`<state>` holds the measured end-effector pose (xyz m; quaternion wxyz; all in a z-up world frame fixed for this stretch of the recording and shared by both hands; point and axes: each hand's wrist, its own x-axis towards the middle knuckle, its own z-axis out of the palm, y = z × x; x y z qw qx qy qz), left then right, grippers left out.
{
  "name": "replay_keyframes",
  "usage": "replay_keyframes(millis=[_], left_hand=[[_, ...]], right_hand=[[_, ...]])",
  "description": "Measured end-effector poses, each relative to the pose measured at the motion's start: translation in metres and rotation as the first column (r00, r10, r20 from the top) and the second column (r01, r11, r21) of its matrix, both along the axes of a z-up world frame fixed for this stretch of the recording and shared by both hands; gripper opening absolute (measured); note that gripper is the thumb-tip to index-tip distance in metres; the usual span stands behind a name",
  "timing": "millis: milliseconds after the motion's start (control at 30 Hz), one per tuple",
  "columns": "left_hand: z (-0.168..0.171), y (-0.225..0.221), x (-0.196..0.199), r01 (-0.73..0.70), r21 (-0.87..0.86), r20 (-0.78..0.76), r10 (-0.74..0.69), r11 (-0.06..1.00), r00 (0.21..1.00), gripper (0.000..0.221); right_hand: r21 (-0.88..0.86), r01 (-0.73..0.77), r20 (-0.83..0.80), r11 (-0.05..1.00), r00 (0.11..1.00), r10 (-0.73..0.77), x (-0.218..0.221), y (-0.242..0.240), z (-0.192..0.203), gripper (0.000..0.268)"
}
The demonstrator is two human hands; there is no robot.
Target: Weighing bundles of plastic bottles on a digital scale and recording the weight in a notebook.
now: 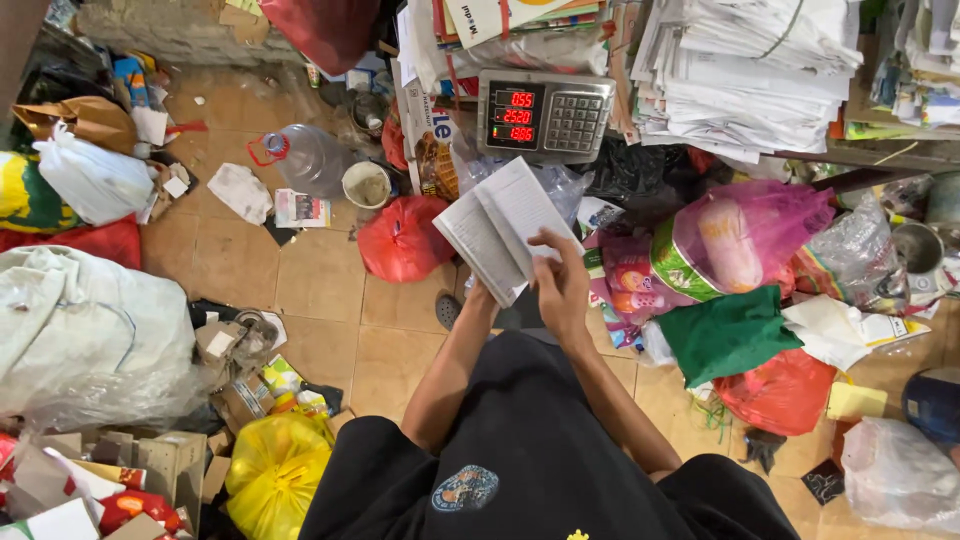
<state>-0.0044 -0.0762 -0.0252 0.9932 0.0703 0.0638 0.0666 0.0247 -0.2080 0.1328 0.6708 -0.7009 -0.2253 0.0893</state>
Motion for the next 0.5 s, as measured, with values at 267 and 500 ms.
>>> replay_keyframes(millis=[267,500], left_hand=[[-0.098,0.036,-0.017,0.044,-0.019,-0.013,-0.044,0.999,0.999,0.061],[-0.150,0.053,-0.029,-0.067,-0.042,-0.021,0.067,0.997,0.998,0.045]], right_hand=[[-0.156,-0.195,-0.169,0.968,0.971,0.168,-0.009,0.047,-0.005,0.039],[-0.498,0.013,0.479,0.867,0.837,0.263,-0.019,0.086,-0.044,0.033]])
